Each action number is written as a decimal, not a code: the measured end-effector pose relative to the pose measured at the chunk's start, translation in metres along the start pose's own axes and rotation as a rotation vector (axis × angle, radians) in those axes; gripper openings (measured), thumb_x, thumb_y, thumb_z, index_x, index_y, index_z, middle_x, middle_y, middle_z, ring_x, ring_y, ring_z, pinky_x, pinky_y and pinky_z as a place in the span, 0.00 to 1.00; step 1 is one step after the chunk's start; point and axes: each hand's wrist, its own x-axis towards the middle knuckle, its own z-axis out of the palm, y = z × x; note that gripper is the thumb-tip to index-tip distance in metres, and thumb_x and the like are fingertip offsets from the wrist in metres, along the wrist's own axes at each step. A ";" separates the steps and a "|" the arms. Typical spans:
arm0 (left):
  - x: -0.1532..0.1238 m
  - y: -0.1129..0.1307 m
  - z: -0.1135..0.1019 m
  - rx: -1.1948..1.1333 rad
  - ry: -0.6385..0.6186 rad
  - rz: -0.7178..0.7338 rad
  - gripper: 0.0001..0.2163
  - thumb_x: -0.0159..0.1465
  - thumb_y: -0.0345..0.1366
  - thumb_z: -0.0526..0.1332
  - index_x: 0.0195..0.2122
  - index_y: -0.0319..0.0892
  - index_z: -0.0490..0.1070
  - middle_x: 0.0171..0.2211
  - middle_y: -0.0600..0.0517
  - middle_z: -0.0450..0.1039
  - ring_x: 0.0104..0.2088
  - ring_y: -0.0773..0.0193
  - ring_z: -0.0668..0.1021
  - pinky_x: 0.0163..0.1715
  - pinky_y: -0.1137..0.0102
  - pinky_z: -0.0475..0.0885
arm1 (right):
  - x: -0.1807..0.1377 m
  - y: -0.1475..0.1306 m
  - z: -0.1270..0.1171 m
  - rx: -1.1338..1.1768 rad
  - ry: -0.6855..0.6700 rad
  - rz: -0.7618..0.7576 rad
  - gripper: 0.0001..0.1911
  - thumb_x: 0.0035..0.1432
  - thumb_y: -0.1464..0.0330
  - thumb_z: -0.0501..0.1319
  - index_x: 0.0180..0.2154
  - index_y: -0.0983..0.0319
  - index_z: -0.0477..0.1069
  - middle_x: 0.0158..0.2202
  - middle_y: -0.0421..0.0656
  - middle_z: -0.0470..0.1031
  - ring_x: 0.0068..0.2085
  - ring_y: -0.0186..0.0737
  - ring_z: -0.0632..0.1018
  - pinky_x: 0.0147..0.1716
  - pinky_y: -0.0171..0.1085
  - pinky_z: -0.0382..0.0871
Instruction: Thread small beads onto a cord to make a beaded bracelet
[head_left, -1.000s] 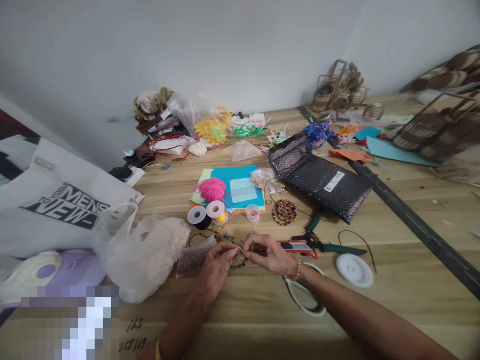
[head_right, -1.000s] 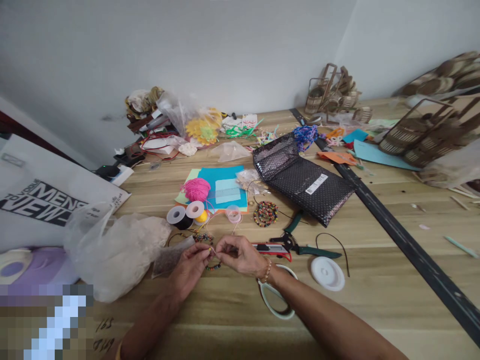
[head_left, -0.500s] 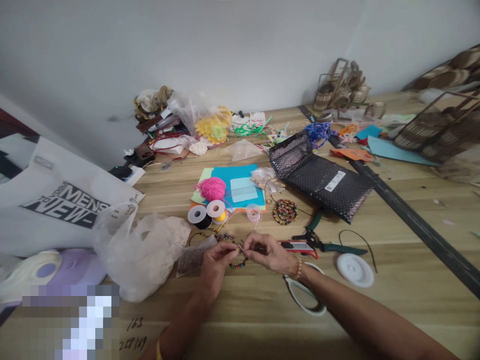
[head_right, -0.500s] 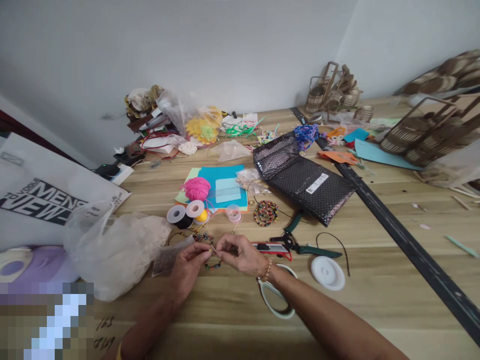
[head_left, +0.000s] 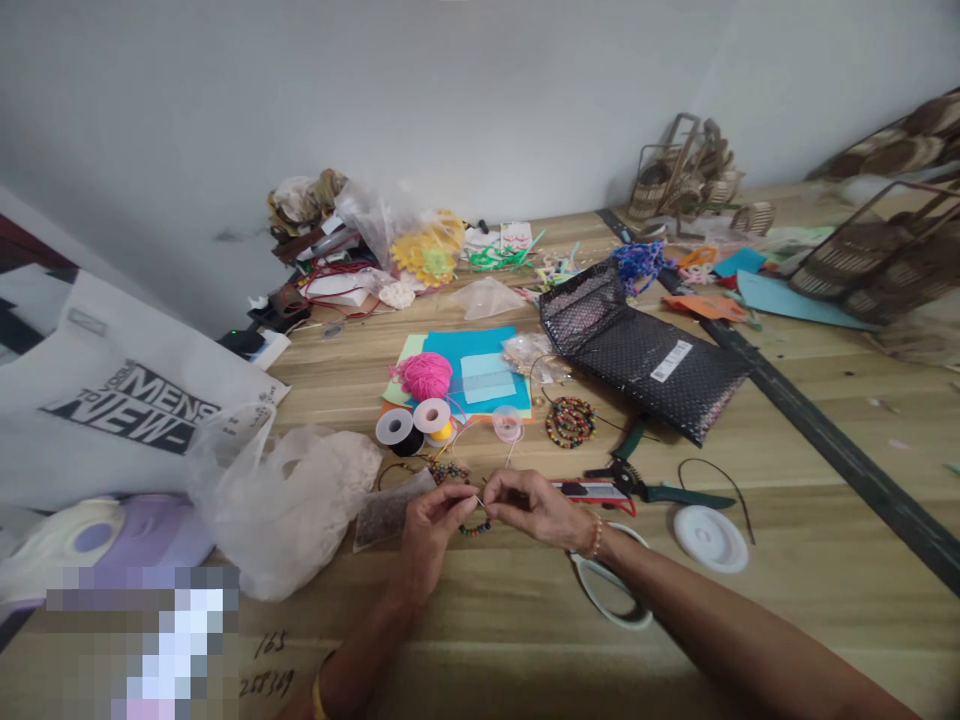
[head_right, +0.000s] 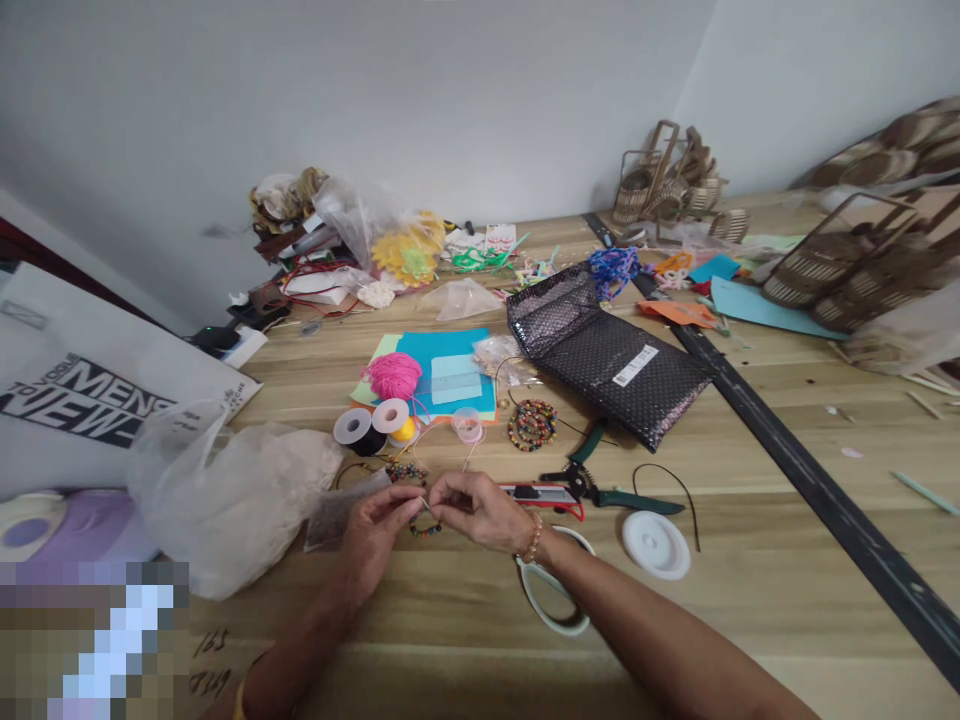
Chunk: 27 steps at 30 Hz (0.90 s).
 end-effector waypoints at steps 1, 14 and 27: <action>0.000 0.000 0.000 0.006 -0.002 0.001 0.04 0.50 0.34 0.68 0.27 0.41 0.79 0.27 0.52 0.78 0.31 0.63 0.76 0.34 0.71 0.69 | 0.000 0.000 0.000 -0.008 -0.002 0.002 0.14 0.59 0.60 0.59 0.32 0.65 0.68 0.27 0.39 0.66 0.28 0.31 0.65 0.28 0.31 0.59; -0.002 0.005 0.003 0.040 -0.050 0.028 0.05 0.53 0.35 0.65 0.24 0.39 0.72 0.21 0.54 0.71 0.25 0.67 0.71 0.29 0.74 0.66 | 0.000 -0.004 0.000 -0.043 0.022 -0.008 0.11 0.57 0.63 0.60 0.32 0.65 0.68 0.27 0.39 0.67 0.28 0.31 0.66 0.27 0.30 0.60; -0.001 0.004 0.004 0.017 -0.073 -0.006 0.06 0.51 0.36 0.67 0.23 0.39 0.73 0.20 0.55 0.71 0.25 0.67 0.71 0.28 0.74 0.66 | 0.001 0.006 -0.001 -0.091 0.037 -0.032 0.12 0.58 0.62 0.60 0.33 0.66 0.72 0.27 0.40 0.71 0.28 0.32 0.69 0.28 0.31 0.62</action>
